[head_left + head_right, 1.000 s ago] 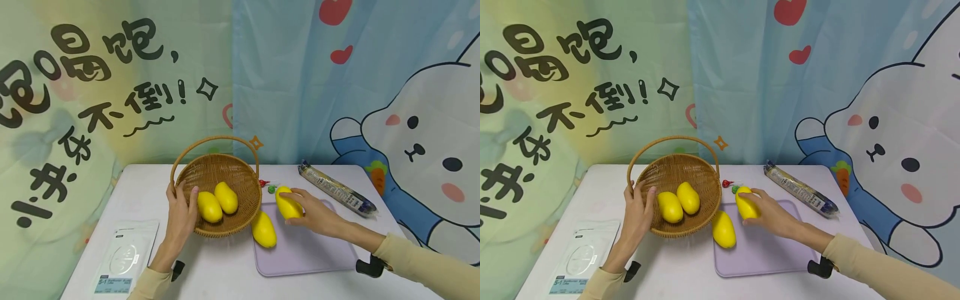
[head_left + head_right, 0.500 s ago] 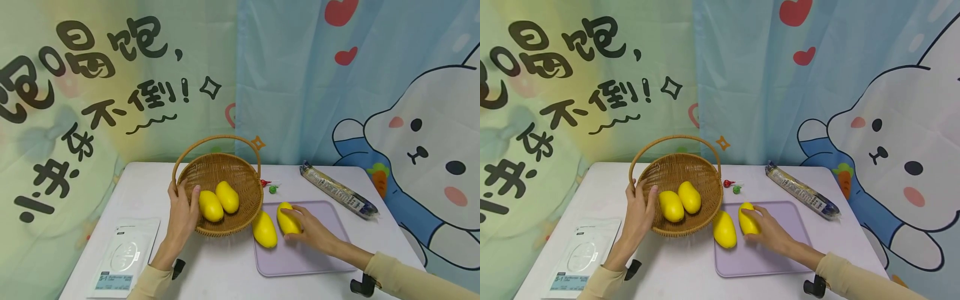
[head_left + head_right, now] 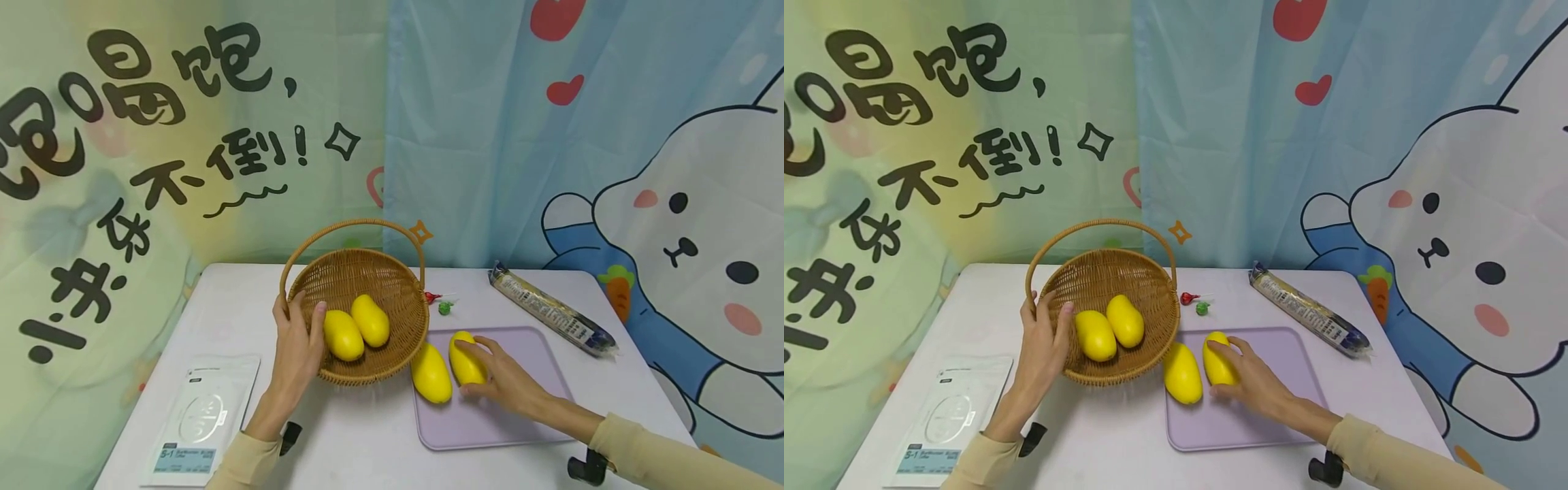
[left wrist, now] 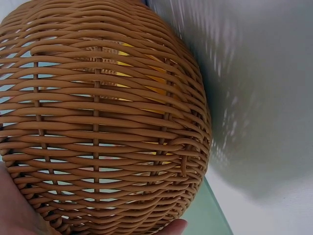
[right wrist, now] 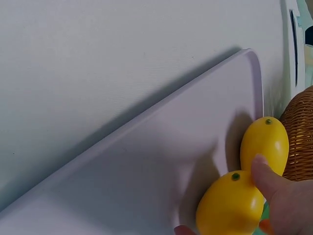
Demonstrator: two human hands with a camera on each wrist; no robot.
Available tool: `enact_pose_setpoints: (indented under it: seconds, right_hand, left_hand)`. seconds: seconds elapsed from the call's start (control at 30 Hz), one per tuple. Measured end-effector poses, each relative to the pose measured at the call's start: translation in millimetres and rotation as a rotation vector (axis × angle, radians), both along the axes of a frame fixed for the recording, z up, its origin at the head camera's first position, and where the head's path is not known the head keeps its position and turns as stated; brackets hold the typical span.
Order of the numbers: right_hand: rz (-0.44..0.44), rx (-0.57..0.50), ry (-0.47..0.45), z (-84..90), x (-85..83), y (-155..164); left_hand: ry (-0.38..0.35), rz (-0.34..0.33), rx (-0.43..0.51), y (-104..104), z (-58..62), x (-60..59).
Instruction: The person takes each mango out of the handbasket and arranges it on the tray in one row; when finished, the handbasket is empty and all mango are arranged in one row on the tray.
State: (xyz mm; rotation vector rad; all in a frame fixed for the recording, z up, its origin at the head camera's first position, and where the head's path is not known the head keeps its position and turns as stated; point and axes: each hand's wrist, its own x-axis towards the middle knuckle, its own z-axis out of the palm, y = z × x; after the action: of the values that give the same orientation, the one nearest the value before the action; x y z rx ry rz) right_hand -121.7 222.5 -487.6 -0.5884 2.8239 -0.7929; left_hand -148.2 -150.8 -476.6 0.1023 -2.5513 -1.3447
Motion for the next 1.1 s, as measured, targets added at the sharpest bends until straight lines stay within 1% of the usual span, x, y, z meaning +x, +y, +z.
enact_pose_setpoints:
  seconds: [0.13,0.27,0.4,0.5,0.63,0.87,1.0,1.1]
  right_hand:
    - [-0.006,-0.003,-0.016,1.6,-0.8,-0.3]
    - [-0.027,0.025,-0.046,5.1,-2.5,-0.8]
    - [-0.044,0.045,-0.018,15.0,-6.2,-2.8]
    - [-0.048,0.022,0.027,27.0,-11.3,-5.7]
    - [-0.032,-0.023,0.082,43.9,-19.7,-10.5]
    - [0.026,-0.067,0.128,72.1,-32.1,-23.2]
    - [0.063,-0.103,0.149,96.5,-40.7,-38.3]
    - [0.102,-0.141,0.147,115.7,-48.6,-54.6]
  left_hand:
    - [0.006,0.003,0.0,-0.5,0.6,-0.7]
    - [0.004,0.005,0.0,-0.7,0.9,-0.8]
    - [0.007,0.006,0.0,-0.6,1.4,-0.8]
    - [0.007,0.008,-0.002,-0.6,1.7,-0.9]
    - [0.003,0.005,-0.005,-0.3,1.3,-0.9]
    - [-0.001,-0.002,-0.007,0.3,-0.5,-0.1]
    - [0.0,-0.003,-0.007,0.2,-1.1,0.5]
    - [0.009,0.001,-0.01,0.1,-0.6,0.3]
